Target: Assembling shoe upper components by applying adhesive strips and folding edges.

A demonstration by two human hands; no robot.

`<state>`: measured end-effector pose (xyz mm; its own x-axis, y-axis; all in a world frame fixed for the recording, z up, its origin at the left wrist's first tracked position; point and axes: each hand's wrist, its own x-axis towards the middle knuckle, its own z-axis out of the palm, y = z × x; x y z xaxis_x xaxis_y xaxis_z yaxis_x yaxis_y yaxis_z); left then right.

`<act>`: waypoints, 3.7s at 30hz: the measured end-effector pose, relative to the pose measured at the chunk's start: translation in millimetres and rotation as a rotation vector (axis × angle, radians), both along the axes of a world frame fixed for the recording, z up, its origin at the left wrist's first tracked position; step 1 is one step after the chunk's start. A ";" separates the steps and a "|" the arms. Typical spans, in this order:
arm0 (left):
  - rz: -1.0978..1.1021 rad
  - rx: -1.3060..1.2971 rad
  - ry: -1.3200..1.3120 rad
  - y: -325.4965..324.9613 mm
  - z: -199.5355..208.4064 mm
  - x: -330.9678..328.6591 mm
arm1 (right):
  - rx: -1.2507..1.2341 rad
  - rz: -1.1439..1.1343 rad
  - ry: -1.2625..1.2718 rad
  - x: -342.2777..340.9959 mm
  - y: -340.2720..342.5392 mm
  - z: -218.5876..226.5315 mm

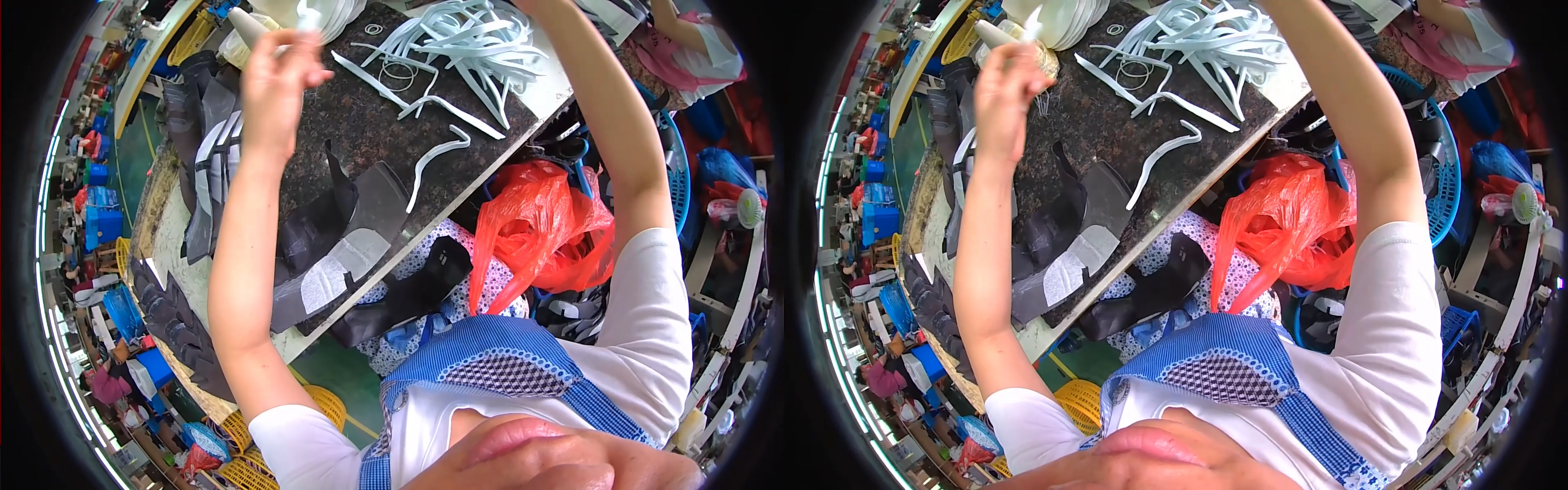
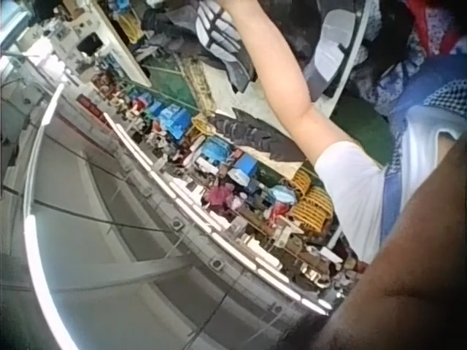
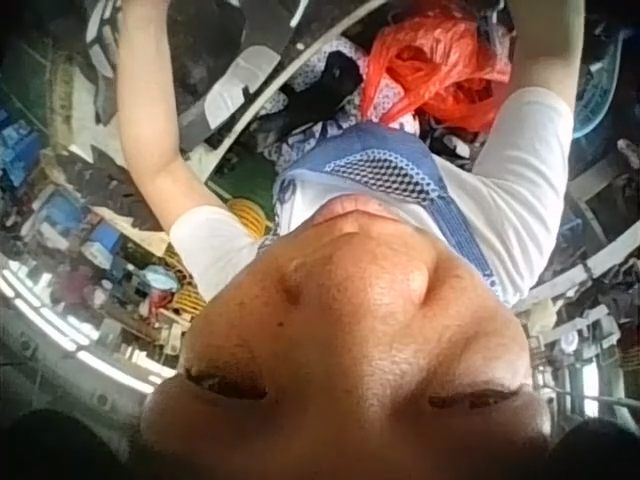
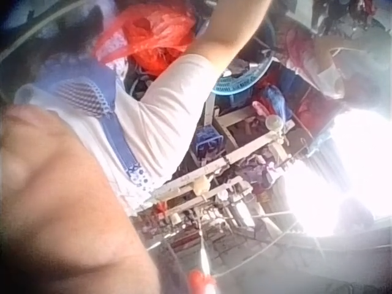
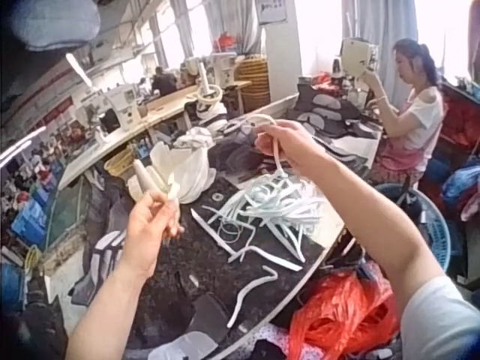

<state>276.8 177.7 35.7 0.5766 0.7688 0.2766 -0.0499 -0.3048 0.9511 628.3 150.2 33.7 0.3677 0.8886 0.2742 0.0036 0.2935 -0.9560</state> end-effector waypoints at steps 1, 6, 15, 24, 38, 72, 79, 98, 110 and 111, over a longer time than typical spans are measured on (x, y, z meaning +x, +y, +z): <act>0.020 0.079 0.182 -14.2 -2.0 13.5 | 0.030 0.141 0.305 -3.2 -1.3 18.7; -0.321 0.858 0.742 -83.5 -40.1 64.1 | 0.103 0.108 0.263 -30.4 -27.2 77.2; 0.059 0.717 0.179 -23.9 4.9 110.5 | 0.305 0.339 0.260 -48.4 -60.9 100.6; -0.061 0.707 0.214 -28.7 15.9 102.5 | 0.296 0.221 0.445 -62.2 -63.6 72.6; -0.182 0.483 0.391 -16.1 -6.5 55.5 | 0.212 0.501 0.469 -39.6 -75.6 51.2; 0.458 0.664 0.726 -285.9 -111.7 -209.5 | -0.663 0.968 -0.518 -291.4 -149.9 8.0; 0.496 0.679 0.613 -283.2 -123.9 -207.7 | -0.713 1.061 -0.542 -335.8 -140.5 -37.9; 0.293 0.635 1.005 -252.9 -69.3 -173.8 | -0.549 0.719 -1.164 -290.0 -124.6 -27.8; 0.128 1.005 1.171 -221.7 -52.8 -108.8 | -0.442 0.589 -0.980 -235.7 -116.8 -45.4; 0.077 0.952 1.209 -218.0 -50.3 -108.5 | -0.437 0.579 -1.071 -236.9 -114.5 -46.3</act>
